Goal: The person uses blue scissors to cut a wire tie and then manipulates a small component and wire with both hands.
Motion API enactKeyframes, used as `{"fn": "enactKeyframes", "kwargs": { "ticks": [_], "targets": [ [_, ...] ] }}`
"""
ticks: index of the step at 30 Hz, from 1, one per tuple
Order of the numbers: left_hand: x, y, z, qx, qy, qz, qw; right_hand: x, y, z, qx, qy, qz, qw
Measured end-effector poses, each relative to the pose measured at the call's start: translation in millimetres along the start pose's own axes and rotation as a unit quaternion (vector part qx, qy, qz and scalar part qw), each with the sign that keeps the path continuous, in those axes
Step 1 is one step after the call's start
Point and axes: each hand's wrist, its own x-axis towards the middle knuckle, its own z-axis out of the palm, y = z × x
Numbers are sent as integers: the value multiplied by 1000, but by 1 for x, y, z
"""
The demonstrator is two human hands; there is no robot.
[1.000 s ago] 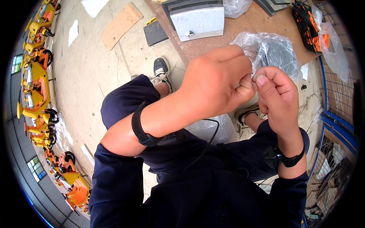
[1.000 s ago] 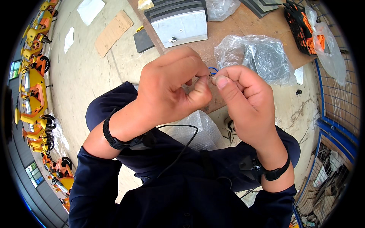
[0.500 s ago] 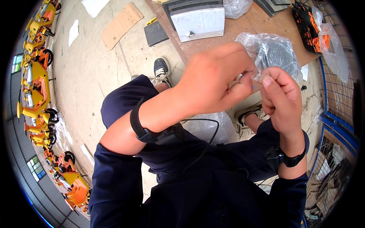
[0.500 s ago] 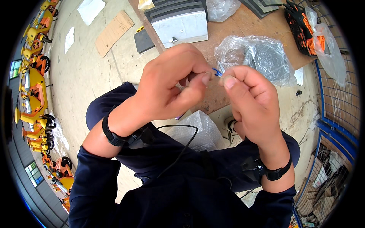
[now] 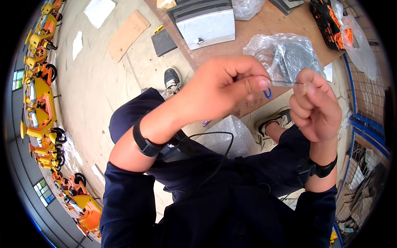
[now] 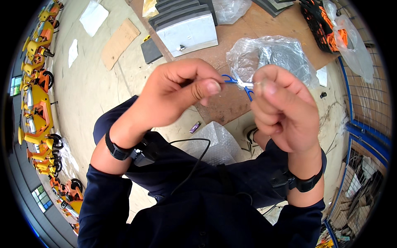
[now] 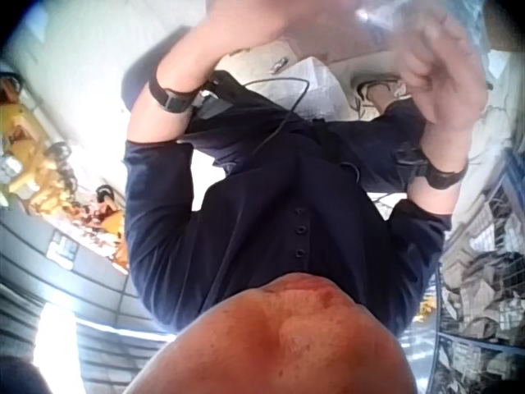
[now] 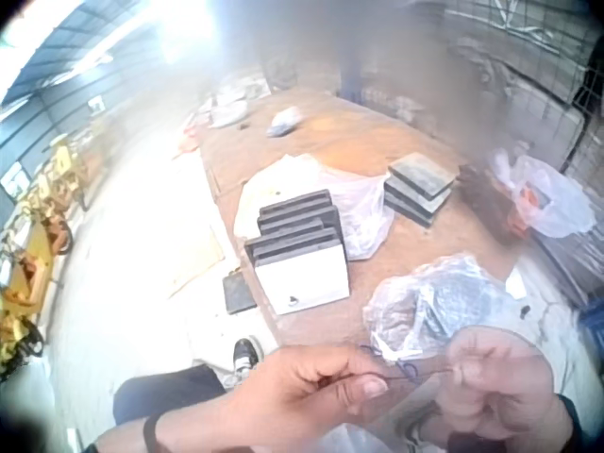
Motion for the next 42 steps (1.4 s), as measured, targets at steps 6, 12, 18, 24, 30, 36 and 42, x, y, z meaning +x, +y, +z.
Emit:
{"fn": "enactKeyframes", "kwargs": {
  "ticks": [6,12,18,24,30,36,42],
  "targets": [
    [9,10,-50,176,76,9,981,-10,-24,-21,73,-9,-124,990],
    [15,-3,-66,375,221,41,899,-8,-22,-15,-22,89,-116,989],
    [2,-3,1,353,120,162,914,8,20,3,-229,178,-62,955],
    [-3,-16,21,374,108,214,896,8,28,12,-365,129,-70,920],
    [-1,-23,21,371,91,244,892,9,31,6,-449,89,-117,881],
    [-1,-22,18,318,42,246,915,3,21,13,-475,75,-28,876],
    [-6,-9,14,112,-3,123,986,5,20,17,-303,50,-48,950]
  ]
}}
